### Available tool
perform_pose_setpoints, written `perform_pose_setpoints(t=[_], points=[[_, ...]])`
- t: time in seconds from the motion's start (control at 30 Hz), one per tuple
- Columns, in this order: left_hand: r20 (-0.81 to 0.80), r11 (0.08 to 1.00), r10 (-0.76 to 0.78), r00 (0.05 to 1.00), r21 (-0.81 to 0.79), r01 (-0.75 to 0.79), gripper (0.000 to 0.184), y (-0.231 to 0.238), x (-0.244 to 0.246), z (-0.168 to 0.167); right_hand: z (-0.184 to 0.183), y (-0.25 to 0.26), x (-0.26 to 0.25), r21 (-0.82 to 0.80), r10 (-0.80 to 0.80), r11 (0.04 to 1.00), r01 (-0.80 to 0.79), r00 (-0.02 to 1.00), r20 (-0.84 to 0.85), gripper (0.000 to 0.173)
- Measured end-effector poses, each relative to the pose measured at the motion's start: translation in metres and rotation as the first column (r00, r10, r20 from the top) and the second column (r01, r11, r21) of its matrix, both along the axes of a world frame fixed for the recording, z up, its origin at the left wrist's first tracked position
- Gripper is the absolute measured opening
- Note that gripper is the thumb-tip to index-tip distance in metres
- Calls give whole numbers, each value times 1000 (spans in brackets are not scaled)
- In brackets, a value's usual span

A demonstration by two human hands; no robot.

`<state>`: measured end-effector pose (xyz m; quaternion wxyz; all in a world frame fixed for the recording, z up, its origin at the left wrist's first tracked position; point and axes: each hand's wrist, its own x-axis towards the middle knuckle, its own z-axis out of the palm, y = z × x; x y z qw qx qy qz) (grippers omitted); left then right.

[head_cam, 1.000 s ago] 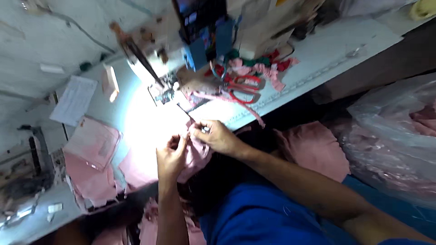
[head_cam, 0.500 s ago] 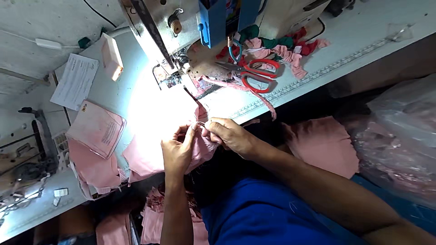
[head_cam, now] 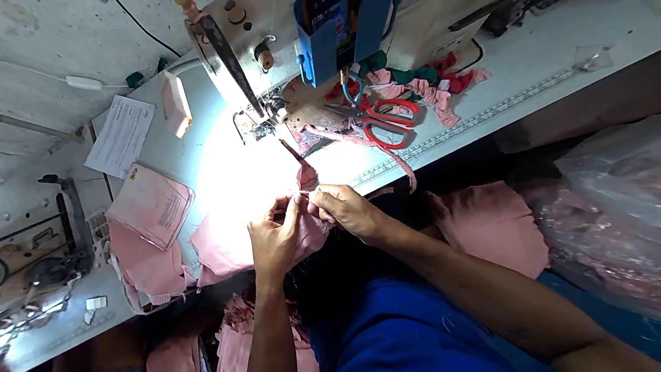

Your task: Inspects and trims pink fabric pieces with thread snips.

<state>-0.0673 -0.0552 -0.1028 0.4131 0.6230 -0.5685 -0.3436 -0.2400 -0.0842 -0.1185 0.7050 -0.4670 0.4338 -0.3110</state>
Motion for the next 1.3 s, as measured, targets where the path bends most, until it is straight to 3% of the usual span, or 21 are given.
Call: perform_pose_setpoints(t=[0.23,0.6,0.73,0.8,0.87,0.9,1.03,1.17,1.3], points=[[1,1000,14,1000,-4,-14,15,-3,-2,-3,-6,-6,6,-41,-51,998,49,998,-35,30],[-92,1000,-4,996,4,4,16,-4,4,-9,-3,-4,4,42,-14,999,7,986,167,29],[-81,1000,31,996,8,-30,14,-2,4,-7,-5,-5,2,-109,-46,993,52,997,60,25],[-86,999,48,995,10,-47,13,-1,4,-7,-1,-6,1,-268,-106,961,64,983,-147,27],[-88,999,46,995,9,-45,13,0,4,-7,2,-9,1,-436,-166,900,-11,915,-367,41],[-71,999,41,997,8,-41,13,1,5,-7,2,-12,1,-481,-165,874,-66,892,-422,40],[-27,999,18,999,-27,-19,13,1,6,-8,6,-20,3,-477,-110,860,-179,849,-516,30],[-22,987,127,992,-98,-128,11,2,-5,-13,3,-8,27,-495,-322,868,29,792,-519,36],[-104,998,59,993,-10,-60,15,-2,8,-15,-6,-5,30,-491,-298,870,47,844,-446,32]])
